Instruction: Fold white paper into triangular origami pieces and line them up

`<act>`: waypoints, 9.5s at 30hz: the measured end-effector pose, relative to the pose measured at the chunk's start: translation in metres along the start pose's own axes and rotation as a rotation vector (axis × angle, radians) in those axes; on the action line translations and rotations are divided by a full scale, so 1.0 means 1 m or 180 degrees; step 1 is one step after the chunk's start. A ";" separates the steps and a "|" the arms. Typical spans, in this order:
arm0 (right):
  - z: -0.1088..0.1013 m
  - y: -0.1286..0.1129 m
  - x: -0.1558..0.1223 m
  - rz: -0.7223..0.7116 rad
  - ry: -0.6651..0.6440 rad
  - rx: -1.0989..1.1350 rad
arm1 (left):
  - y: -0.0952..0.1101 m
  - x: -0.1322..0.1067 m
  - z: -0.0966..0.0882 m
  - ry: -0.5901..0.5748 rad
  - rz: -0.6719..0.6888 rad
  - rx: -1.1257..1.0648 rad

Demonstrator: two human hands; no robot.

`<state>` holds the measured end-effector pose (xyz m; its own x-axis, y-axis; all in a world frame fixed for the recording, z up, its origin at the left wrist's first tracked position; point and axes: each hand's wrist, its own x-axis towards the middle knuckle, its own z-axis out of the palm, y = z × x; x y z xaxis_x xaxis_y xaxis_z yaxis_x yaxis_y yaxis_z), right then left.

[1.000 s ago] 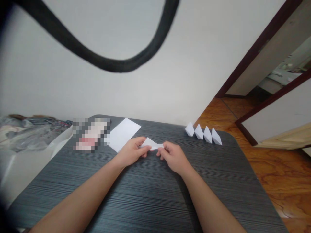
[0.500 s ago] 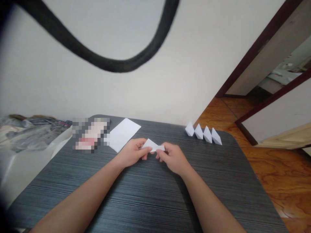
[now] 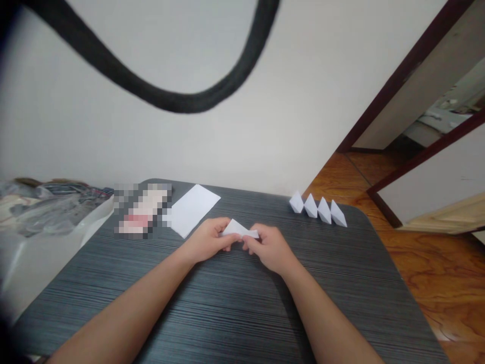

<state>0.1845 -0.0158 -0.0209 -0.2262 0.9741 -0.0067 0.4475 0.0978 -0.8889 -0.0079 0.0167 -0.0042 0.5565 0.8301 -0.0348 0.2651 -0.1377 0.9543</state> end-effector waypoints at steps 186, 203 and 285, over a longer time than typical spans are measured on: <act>-0.003 -0.003 0.004 -0.0843 0.0545 -0.0440 | -0.004 0.002 -0.003 0.0307 0.0823 0.0411; -0.003 -0.008 0.003 -0.1027 0.0410 -0.0579 | -0.003 0.001 -0.001 0.0237 0.0125 0.0303; 0.000 0.003 0.001 0.0144 0.0058 0.0792 | 0.000 0.000 -0.004 -0.0280 -0.0380 -0.0511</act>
<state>0.1853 -0.0150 -0.0238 -0.1941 0.9801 -0.0427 0.2294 0.0030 -0.9733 -0.0114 0.0186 -0.0025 0.5970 0.7841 -0.1696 0.2085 0.0525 0.9766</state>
